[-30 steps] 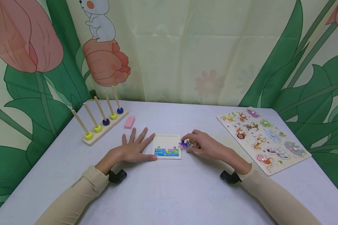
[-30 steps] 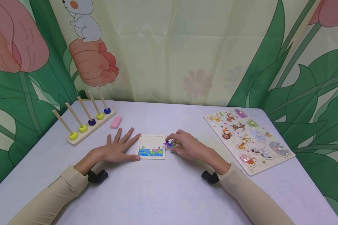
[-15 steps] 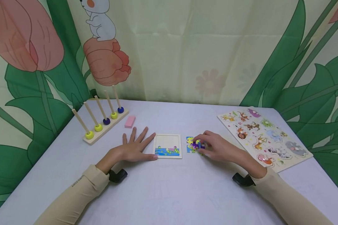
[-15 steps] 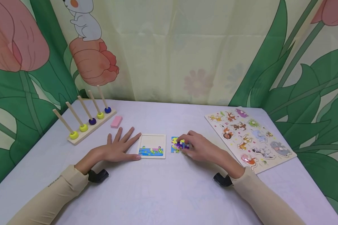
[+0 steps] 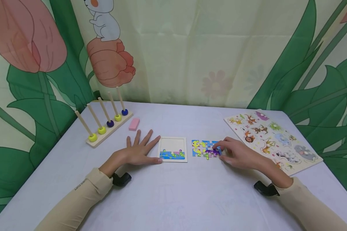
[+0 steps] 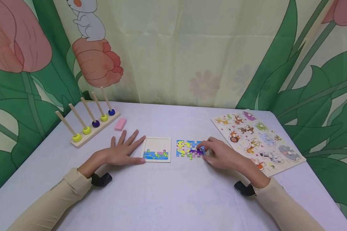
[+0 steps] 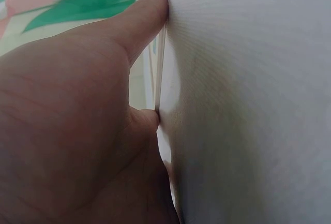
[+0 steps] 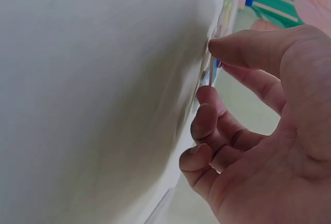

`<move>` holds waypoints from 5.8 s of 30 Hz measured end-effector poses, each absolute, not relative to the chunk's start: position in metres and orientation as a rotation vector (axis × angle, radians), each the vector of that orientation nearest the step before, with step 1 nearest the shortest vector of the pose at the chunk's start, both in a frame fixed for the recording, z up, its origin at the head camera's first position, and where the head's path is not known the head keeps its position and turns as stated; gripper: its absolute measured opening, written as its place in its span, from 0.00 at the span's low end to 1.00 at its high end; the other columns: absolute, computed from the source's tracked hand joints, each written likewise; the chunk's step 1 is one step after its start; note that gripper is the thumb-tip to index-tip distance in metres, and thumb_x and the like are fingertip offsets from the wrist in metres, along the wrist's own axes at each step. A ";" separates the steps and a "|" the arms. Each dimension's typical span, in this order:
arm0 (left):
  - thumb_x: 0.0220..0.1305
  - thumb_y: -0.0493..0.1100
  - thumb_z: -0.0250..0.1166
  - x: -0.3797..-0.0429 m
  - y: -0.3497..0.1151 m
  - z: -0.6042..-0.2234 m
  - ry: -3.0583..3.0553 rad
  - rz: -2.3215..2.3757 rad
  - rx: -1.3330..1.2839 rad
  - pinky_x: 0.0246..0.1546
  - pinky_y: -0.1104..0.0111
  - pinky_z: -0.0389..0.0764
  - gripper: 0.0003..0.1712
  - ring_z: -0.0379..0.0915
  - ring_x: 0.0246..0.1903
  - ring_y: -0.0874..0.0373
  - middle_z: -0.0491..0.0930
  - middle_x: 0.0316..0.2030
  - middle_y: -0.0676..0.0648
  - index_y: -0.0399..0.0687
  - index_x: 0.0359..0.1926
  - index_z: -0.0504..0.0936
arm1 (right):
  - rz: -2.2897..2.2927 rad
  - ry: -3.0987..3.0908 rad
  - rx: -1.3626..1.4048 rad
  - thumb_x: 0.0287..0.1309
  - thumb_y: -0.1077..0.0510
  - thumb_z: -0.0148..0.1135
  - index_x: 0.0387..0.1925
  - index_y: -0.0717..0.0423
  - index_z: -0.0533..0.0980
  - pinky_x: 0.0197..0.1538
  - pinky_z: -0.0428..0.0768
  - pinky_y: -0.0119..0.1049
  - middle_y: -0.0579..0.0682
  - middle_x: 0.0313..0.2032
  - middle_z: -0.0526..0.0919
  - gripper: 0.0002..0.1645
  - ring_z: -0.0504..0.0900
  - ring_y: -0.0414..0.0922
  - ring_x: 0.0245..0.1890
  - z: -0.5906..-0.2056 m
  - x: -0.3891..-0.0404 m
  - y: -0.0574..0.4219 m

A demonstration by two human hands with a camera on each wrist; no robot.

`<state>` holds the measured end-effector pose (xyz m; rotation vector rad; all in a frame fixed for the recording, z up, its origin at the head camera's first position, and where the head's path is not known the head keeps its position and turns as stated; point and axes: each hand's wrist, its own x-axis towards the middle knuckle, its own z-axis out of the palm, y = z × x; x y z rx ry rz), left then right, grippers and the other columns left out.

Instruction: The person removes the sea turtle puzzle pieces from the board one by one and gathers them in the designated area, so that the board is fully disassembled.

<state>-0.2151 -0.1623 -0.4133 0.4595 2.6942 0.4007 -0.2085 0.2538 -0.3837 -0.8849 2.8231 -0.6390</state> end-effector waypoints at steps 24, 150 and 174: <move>0.61 0.85 0.57 -0.215 -0.161 -0.414 2.693 0.387 0.457 0.72 0.22 0.21 0.62 0.05 0.82 0.33 0.21 0.86 0.51 0.75 0.85 0.39 | -0.614 2.786 -0.892 0.66 0.59 0.70 0.60 0.39 0.83 0.42 0.71 0.32 0.45 0.44 0.78 0.23 0.71 0.40 0.39 -0.387 -0.213 0.263; 0.60 0.85 0.58 -0.218 -0.165 -0.416 2.697 0.420 0.480 0.70 0.20 0.21 0.62 0.06 0.81 0.30 0.22 0.87 0.49 0.72 0.86 0.42 | -0.693 2.568 -1.113 0.70 0.63 0.67 0.61 0.54 0.79 0.52 0.80 0.31 0.50 0.50 0.85 0.20 0.77 0.42 0.44 -0.389 -0.228 0.079; 0.61 0.85 0.57 -0.217 -0.166 -0.417 2.699 0.421 0.490 0.70 0.20 0.22 0.61 0.06 0.81 0.30 0.22 0.87 0.49 0.73 0.86 0.42 | -0.665 2.651 -1.016 0.64 0.55 0.74 0.61 0.51 0.81 0.48 0.79 0.34 0.47 0.46 0.81 0.25 0.76 0.40 0.38 -0.384 -0.220 0.080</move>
